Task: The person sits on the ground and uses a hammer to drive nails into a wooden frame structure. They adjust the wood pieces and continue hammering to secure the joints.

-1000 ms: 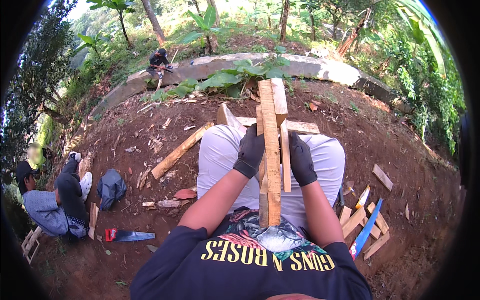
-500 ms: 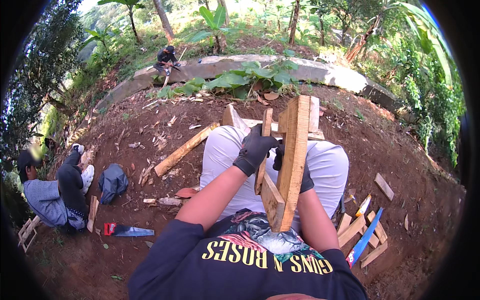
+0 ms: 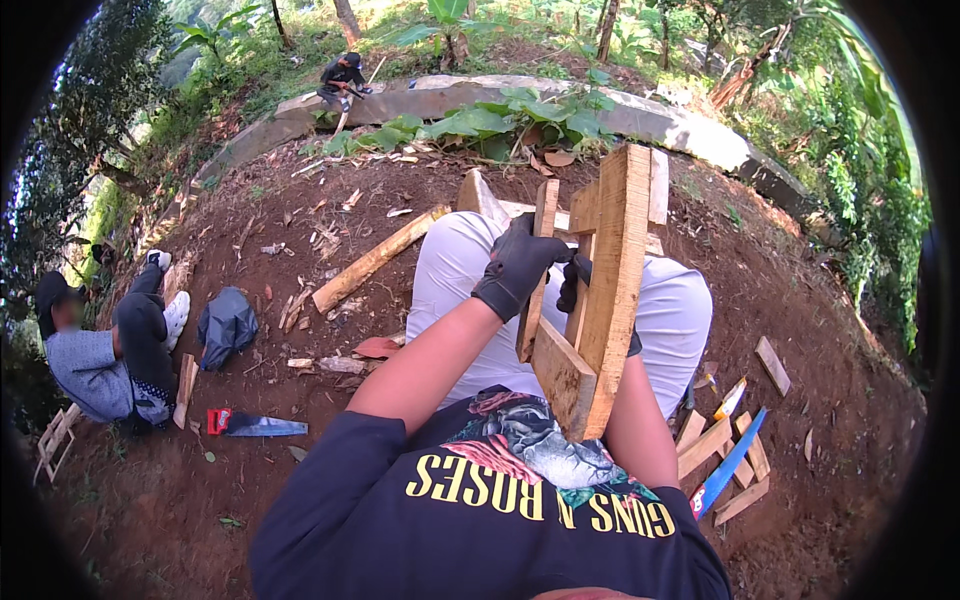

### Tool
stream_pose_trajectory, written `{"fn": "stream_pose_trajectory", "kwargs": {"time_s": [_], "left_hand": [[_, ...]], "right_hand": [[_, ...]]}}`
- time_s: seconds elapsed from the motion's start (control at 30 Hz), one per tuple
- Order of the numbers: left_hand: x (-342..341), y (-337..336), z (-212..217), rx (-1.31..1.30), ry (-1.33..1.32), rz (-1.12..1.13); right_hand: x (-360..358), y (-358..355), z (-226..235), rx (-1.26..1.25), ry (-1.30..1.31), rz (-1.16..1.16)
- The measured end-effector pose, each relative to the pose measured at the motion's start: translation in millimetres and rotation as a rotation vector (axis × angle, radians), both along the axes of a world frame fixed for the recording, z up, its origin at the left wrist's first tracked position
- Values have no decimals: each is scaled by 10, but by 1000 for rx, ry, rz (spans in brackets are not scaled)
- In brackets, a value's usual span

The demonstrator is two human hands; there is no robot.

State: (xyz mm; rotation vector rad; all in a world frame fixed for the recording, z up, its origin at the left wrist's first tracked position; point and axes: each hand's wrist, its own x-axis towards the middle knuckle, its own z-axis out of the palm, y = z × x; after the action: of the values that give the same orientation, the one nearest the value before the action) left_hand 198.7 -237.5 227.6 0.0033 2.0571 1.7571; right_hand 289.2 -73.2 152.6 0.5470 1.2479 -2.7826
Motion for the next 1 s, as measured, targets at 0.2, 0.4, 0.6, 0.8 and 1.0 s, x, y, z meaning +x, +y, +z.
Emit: {"fn": "stream_pose_trajectory", "kwargs": {"time_s": [0.2, 0.4, 0.6, 0.8, 1.0], "left_hand": [[-38, -27, -42, -68, 71, 7], [-114, -159, -356, 349, -89, 65], [-297, -482, -570, 1052, -572, -154], [-277, -441, -730, 960, -490, -58], [-573, -521, -227, 607, -335, -190]], "right_hand": [[-19, 50, -98, 240, 31, 86], [1, -188, 384, 384, 50, 133], [348, -532, 1201, 994, -138, 217], [447, -677, 1171, 1174, -69, -2], [484, -380, 1197, 843, -166, -56]]}}
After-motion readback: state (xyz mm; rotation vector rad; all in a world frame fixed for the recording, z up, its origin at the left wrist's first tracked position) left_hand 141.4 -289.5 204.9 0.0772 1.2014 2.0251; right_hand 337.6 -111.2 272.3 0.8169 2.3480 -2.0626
